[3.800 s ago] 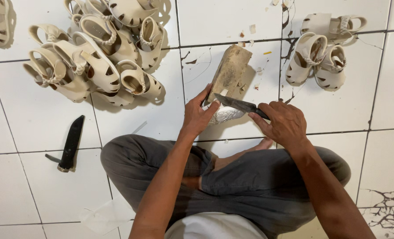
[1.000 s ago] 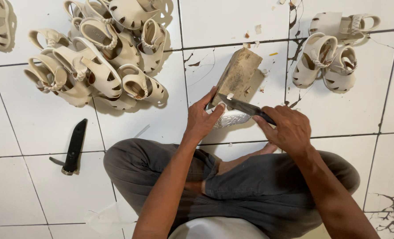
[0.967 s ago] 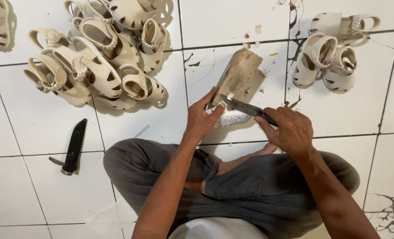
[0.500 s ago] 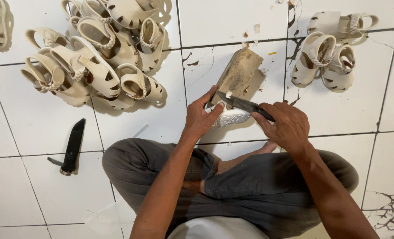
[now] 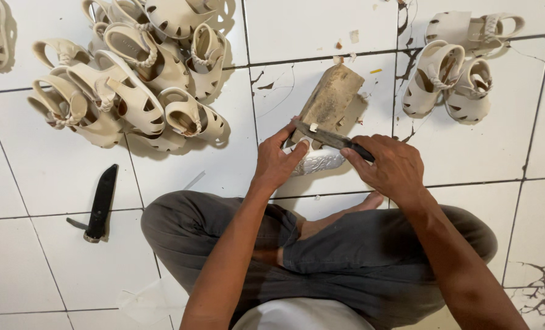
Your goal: The person sits on a tiled floor and repeatedly trims the soles of white sandals using a knife and a wooden block. They pick up each sandal, place it on the block, shave off excess material, and set the sandal aside. The process is repeated for multiple sandals.
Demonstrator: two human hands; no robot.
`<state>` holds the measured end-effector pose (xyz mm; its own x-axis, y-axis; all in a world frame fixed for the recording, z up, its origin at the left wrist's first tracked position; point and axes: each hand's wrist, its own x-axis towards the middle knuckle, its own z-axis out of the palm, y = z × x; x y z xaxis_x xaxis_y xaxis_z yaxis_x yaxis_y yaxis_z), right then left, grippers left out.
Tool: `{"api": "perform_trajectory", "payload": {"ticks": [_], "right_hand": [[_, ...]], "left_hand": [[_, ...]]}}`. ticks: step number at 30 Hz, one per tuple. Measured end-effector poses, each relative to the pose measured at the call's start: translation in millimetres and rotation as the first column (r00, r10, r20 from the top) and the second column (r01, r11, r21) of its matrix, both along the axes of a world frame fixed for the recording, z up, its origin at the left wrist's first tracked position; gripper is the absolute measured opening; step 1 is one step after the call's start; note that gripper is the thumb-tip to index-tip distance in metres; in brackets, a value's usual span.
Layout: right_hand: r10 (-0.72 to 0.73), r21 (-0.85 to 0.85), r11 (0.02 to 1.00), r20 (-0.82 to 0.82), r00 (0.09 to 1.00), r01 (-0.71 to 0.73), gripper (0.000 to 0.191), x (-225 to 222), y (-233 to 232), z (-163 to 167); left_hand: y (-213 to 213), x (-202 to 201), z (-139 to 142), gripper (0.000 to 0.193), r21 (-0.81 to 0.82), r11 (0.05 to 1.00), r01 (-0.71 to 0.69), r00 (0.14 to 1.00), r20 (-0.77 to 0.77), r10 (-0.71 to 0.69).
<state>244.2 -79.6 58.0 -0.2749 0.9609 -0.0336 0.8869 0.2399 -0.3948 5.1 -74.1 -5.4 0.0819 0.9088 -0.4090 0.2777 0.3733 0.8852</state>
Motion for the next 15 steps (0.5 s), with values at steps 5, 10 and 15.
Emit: {"api": "perform_trajectory", "payload": {"ticks": [5,10,15], "right_hand": [[-0.018,-0.268,0.963,0.09,0.996,0.042,0.038,21,3,-1],[-0.091,-0.365,0.922,0.113,0.989,0.126,0.045,40,-1,4],[-0.284,-0.553,0.806,-0.045,0.958,0.213,0.046,54,-5,0]], "left_hand": [[2,2,4,0.066,-0.051,0.999,0.01,1.0,0.019,-0.009],[4,2,5,0.069,-0.059,0.998,0.028,0.999,0.022,-0.027],[-1,5,1,0.075,0.019,1.0,-0.012,1.0,-0.019,0.012]]}}
